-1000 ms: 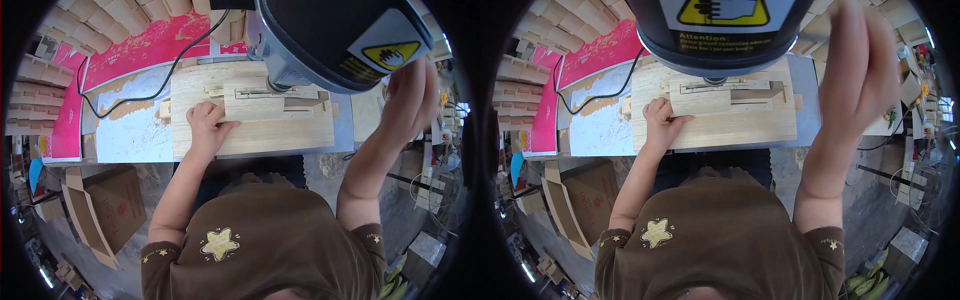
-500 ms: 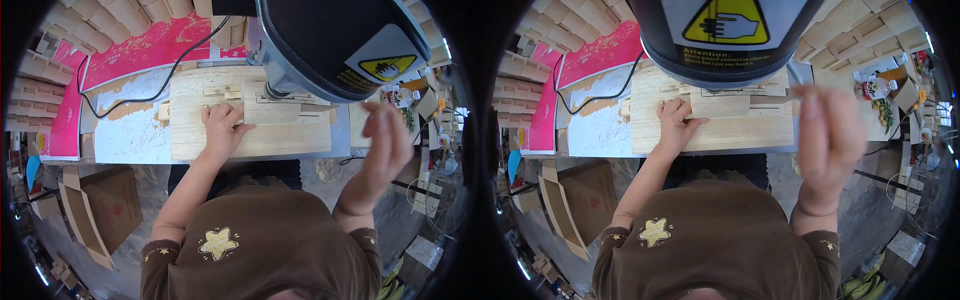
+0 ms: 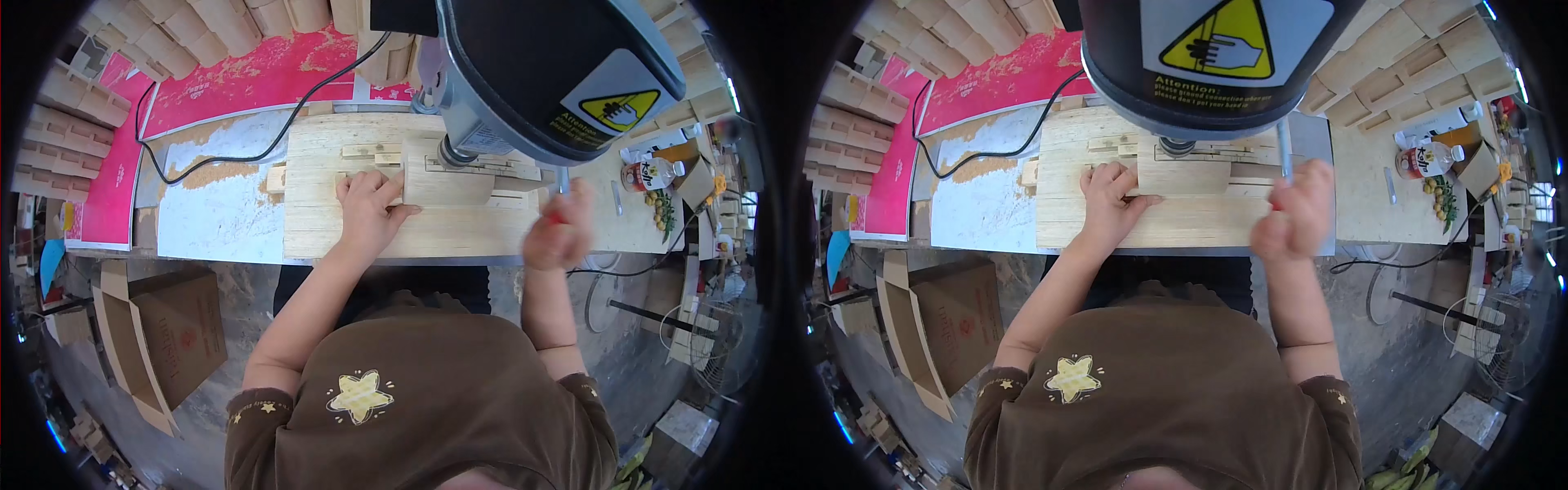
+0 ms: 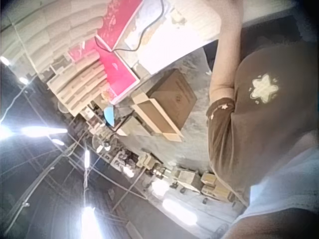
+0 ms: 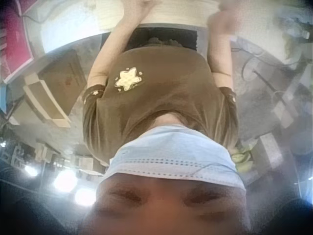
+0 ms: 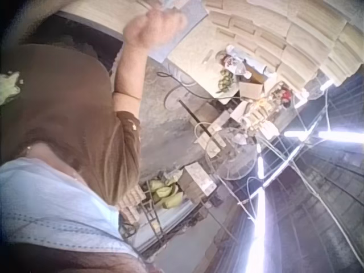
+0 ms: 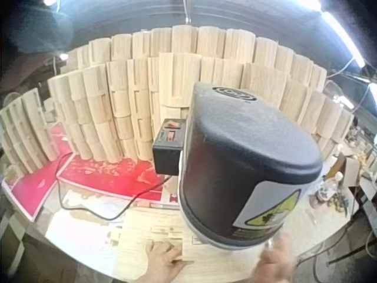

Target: Drilling slots into wooden cylinders using a benchtop drill machine.

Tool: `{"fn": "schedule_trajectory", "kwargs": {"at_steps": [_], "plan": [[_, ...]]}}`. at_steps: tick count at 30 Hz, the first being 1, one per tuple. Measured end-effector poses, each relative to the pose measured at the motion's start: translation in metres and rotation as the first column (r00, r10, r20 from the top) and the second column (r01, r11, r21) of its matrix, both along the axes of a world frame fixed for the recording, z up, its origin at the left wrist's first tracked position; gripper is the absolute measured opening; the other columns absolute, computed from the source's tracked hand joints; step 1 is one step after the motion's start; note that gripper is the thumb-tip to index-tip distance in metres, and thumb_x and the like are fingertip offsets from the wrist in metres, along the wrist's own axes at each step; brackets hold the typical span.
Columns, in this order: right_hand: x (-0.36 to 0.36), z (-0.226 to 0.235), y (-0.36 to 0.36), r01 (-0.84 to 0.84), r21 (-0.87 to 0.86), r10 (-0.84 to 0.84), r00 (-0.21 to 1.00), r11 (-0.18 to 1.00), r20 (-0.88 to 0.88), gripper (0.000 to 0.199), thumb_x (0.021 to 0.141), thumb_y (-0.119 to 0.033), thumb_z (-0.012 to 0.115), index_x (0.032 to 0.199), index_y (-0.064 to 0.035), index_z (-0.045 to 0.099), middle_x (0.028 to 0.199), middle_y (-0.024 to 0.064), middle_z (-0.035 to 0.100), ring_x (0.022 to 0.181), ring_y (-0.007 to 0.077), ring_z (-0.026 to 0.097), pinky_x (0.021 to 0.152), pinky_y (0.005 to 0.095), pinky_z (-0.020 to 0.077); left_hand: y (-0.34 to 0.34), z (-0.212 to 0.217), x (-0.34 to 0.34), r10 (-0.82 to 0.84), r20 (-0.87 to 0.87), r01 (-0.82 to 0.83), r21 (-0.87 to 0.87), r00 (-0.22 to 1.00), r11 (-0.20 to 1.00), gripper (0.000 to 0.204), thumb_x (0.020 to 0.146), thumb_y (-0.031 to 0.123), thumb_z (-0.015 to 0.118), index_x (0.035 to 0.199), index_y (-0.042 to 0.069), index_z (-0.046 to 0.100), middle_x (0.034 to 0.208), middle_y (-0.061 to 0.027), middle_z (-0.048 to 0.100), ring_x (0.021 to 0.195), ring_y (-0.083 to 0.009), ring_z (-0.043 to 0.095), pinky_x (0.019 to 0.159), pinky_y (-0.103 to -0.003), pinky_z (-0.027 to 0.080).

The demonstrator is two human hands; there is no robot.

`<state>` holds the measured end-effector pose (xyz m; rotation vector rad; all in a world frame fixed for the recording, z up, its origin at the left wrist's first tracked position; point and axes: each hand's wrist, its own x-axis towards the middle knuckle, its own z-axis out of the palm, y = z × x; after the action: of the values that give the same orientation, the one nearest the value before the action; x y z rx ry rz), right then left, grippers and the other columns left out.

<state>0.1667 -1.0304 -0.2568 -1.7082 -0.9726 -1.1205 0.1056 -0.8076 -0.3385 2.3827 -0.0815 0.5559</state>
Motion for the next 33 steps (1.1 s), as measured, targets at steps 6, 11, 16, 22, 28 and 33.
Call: {"fn": "schedule_trajectory", "kwargs": {"at_steps": [6,11,16,22,28,33], "plan": [[0.078,0.152,0.012,0.202,-0.215,-0.274,0.878,0.955,-0.393,0.029,0.092,-0.020,0.046,0.102,0.0024,0.062,0.085,0.0069,0.061,0.076,0.0108,0.055,0.067,0.0231,0.0422,0.001,0.006,0.002,0.000,-0.024,-0.001,-0.072,1.000,0.997,0.055,0.052,0.025,0.082,0.104,0.014,0.066,0.083,-0.0017,0.050,0.086,-0.0217,0.047,0.082,-0.039,0.027],[0.104,0.141,-0.002,0.103,-0.162,-0.162,0.899,0.981,-0.406,0.035,0.095,-0.023,0.041,0.112,0.0031,0.058,0.100,0.0122,0.061,0.094,0.0155,0.056,0.082,0.0269,0.0417,-0.004,-0.007,0.011,0.048,0.103,-0.023,-0.234,0.994,0.972,0.049,0.043,0.025,0.084,0.085,0.012,0.064,0.093,-0.0040,0.053,0.093,-0.0243,0.050,0.078,-0.041,0.034],[0.099,0.006,-0.095,-0.092,-0.355,-0.255,0.533,0.930,-0.807,0.040,0.091,-0.021,0.048,0.124,0.0017,0.047,0.120,0.0164,0.053,0.110,0.0274,0.050,0.096,0.0351,0.0364,0.000,-0.004,0.013,-0.003,0.204,0.061,-0.276,0.979,0.959,0.046,0.046,0.014,0.084,0.084,0.005,0.061,0.099,-0.0108,0.052,0.091,-0.0290,0.051,0.075,-0.037,0.043],[0.005,-0.018,-0.052,-0.270,-0.491,-0.199,0.677,0.828,-0.708,0.031,0.072,-0.008,0.068,0.099,0.0020,0.056,0.086,0.0112,0.058,0.079,0.0249,0.055,0.073,0.0311,0.0431,0.053,0.017,-0.036,-0.118,0.154,0.158,-0.285,0.981,0.945,0.042,0.053,0.006,0.081,0.089,0.006,0.058,0.123,-0.0146,0.041,0.110,-0.0311,0.046,0.093,-0.038,0.040],[-0.017,-0.022,-0.071,-0.367,-0.326,-0.081,0.548,0.871,-0.832,0.026,0.071,-0.004,0.067,0.093,0.0010,0.056,0.085,0.0077,0.054,0.079,0.0200,0.051,0.071,0.0285,0.0407,0.173,0.097,-0.109,-0.098,-0.127,0.010,-0.561,0.987,0.828,0.039,0.062,0.004,0.078,0.097,0.006,0.061,0.129,-0.0057,0.042,0.111,-0.0178,0.050,0.077,-0.031,0.052],[-0.028,-0.027,-0.064,-0.310,-0.099,0.012,0.336,0.946,-0.942,0.020,0.072,-0.005,0.066,0.089,-0.0018,0.056,0.086,0.0026,0.051,0.080,0.0114,0.047,0.068,0.0229,0.0381,0.319,0.126,-0.147,0.505,-0.121,-0.517,-0.293,0.855,0.804,0.041,0.055,0.008,0.081,0.091,0.001,0.061,0.118,-0.0110,0.048,0.107,-0.0237,0.052,0.089,-0.034,0.046]]}}
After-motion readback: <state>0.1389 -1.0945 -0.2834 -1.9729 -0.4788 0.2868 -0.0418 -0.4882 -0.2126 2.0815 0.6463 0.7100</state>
